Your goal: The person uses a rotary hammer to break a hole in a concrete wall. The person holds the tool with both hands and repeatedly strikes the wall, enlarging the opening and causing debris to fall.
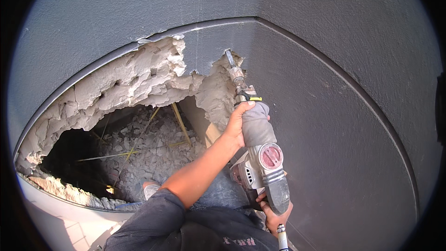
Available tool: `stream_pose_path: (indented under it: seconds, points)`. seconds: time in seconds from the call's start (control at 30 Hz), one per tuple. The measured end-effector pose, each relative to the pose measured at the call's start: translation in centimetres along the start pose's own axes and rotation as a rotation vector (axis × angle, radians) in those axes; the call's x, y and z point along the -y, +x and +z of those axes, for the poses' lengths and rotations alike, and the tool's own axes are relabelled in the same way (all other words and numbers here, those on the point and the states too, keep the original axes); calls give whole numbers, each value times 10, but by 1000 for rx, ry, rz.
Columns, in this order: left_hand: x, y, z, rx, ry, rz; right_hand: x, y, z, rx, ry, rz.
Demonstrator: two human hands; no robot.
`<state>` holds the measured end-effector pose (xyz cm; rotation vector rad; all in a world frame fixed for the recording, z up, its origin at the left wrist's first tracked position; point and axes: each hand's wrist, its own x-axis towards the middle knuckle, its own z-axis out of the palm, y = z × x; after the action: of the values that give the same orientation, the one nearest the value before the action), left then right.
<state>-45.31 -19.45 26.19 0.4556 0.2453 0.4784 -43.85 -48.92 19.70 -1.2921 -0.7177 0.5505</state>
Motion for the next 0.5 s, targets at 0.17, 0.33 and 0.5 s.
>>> stream_pose_path:
  seconds: [0.17, 0.33, 0.5]
  points:
    - [56, -83, -19, -130, 26, 32, 4, -67, -13, 198, -146, 152]
    - [34, -60, -68, -303, -110, -141, 16, -60, 24, 189, -34, 173]
    - [18, -77, -67, -229, -59, -57, 18, -67, 40, 158, 39, 133]
